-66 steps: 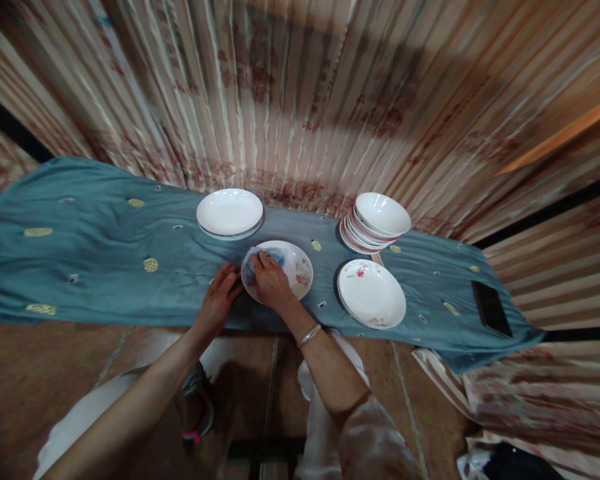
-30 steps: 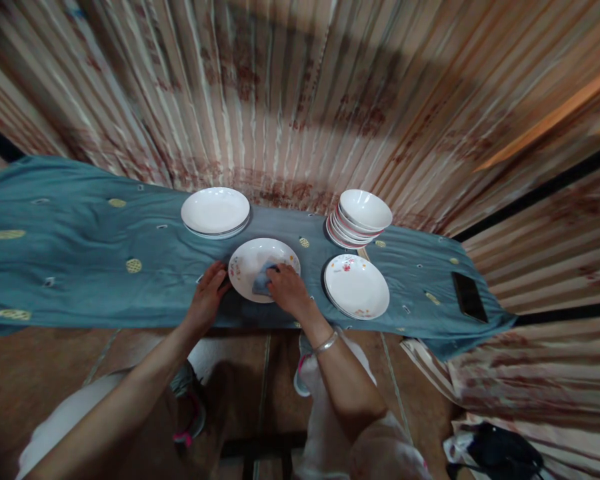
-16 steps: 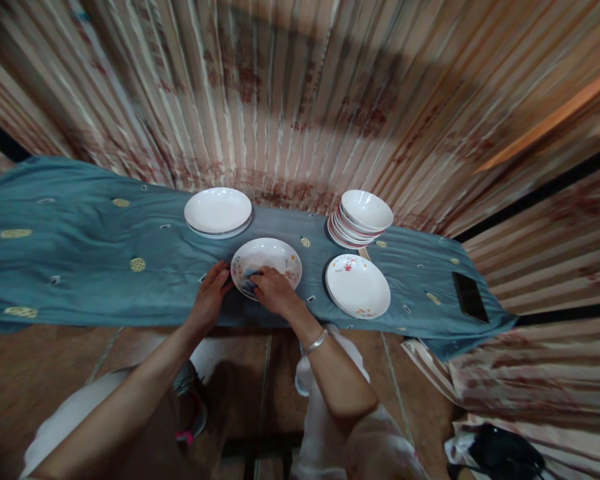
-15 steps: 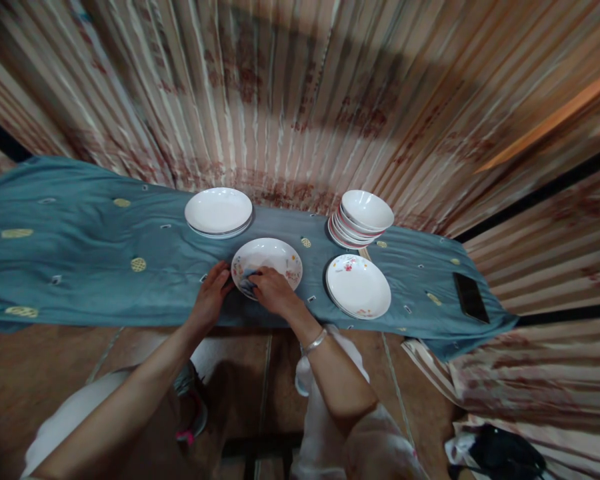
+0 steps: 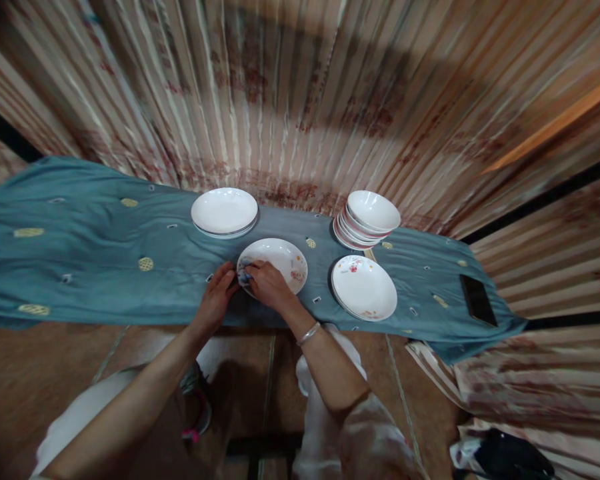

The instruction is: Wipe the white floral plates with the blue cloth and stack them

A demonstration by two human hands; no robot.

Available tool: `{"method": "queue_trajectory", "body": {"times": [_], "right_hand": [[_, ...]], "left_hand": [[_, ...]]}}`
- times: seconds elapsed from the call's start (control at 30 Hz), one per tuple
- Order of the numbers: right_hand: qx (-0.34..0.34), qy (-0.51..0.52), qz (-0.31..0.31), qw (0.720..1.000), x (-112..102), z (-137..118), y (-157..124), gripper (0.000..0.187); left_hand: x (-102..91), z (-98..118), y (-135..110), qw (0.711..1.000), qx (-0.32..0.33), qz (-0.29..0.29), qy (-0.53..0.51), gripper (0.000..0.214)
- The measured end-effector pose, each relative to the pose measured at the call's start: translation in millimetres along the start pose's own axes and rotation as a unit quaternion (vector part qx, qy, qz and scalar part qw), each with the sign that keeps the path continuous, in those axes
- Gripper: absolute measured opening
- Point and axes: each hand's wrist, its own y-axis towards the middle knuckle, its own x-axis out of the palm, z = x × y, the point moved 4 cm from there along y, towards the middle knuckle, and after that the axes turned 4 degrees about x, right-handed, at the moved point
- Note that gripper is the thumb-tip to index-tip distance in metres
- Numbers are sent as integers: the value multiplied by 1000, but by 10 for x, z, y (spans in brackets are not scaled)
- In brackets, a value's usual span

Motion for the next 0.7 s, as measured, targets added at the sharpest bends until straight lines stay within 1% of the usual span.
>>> {"method": "queue_trajectory", "body": {"times": [0.27,0.4,0.53,0.7], "right_hand": [[16,-6,42,999,48,32,131,32],[35,-13,44,998,40,54,163,33],[43,-19,44,998,14,84,192,32],[64,-21,56,996,-13,165,228,37]], "left_hand": [[-19,-38,18,1000,10,-15,0,38],[-18,-29,12,1000,17,-22,8,38],[-21,-25,2,1000,10,-17,1,38],[-18,-12,-15,1000,14,-22,1,39]]}}
